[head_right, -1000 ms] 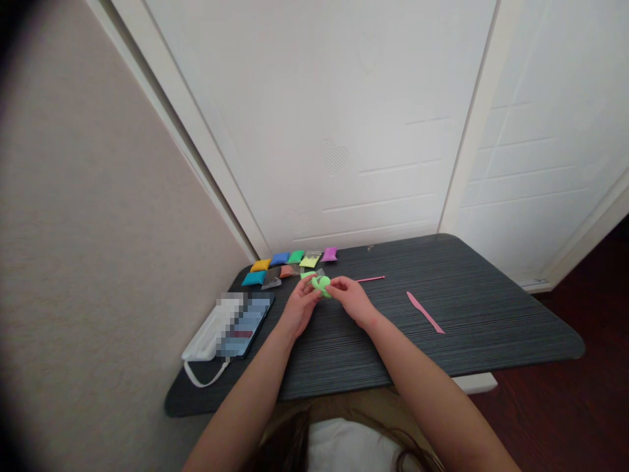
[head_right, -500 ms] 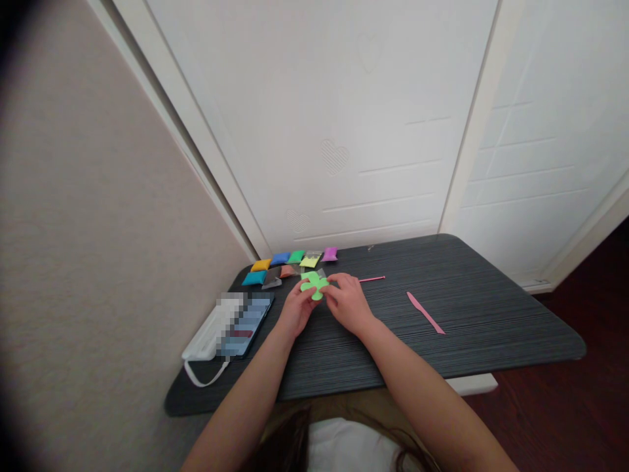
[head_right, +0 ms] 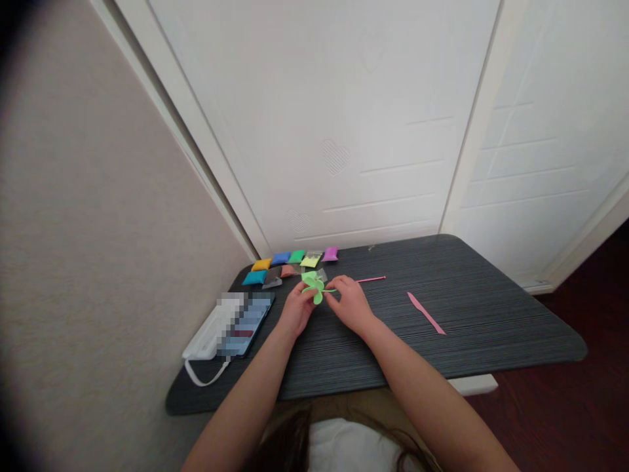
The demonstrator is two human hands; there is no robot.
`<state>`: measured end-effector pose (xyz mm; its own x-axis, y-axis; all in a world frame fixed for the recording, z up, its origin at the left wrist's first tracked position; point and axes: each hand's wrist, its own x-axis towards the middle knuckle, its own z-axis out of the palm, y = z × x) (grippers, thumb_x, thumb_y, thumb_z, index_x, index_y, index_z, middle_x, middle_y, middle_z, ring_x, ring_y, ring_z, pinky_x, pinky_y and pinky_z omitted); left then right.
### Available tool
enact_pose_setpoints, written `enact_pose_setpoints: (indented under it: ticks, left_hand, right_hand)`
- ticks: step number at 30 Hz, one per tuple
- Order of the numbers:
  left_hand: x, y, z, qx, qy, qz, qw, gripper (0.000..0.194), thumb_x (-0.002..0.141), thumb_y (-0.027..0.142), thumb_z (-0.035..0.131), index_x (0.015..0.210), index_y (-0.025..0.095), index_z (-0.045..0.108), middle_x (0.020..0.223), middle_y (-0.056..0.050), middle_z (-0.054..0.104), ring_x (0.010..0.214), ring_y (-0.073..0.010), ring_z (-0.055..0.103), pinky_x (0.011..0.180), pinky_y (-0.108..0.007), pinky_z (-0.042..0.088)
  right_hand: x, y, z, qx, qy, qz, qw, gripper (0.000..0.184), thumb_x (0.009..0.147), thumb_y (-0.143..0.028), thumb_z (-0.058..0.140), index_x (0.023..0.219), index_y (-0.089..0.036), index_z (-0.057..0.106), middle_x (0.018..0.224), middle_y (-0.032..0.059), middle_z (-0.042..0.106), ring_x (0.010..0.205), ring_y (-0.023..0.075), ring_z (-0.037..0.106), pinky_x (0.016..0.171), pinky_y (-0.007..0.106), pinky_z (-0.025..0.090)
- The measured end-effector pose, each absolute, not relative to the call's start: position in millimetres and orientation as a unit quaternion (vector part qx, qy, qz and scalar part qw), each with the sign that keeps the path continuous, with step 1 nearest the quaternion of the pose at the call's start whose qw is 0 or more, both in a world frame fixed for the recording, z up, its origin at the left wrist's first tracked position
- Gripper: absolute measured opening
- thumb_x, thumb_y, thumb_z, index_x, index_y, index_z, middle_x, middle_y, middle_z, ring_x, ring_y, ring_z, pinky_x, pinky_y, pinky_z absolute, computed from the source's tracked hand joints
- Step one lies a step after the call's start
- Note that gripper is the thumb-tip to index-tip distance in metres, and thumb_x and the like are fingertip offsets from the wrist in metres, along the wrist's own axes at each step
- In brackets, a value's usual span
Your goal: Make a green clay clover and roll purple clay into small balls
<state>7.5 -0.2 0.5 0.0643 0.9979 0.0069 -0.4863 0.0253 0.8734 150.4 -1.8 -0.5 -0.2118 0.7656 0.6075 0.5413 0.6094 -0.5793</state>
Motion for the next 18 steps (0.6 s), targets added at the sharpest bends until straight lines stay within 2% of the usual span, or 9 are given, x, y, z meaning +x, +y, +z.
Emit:
enact_pose_setpoints:
  ticks: [10, 18]
  left_hand:
    - [8.9, -1.0, -2.1, 0.381, 0.327, 0.583, 0.639, 0.030, 0.061, 0.016, 0.066, 0.090, 0.017, 0.056, 0.085, -0.002, 0.063, 0.076, -0.0115, 0.058, 0.073, -0.026, 0.042]
    - [10.9, 0.0, -4.7, 0.376, 0.312, 0.589, 0.643, 0.028, 0.064, 0.015, 0.065, 0.090, 0.016, 0.056, 0.085, -0.002, 0.062, 0.076, -0.0108, 0.057, 0.073, -0.025, 0.042]
  right_hand:
    - [152.2, -0.1, -2.0, -0.433, -0.771, 0.121, 0.451, 0.010, 0.074, -0.022, 0.054, 0.083, -0.020, 0.058, 0.088, 0.0039, 0.058, 0.089, 0.0175, 0.053, 0.080, 0.032, 0.040]
    - [152.0, 1.1, -1.9, -0.432, -0.768, 0.127, 0.455, 0.010, 0.074, -0.021, 0.054, 0.083, -0.020, 0.058, 0.087, 0.0036, 0.058, 0.087, 0.0168, 0.054, 0.078, 0.031, 0.041]
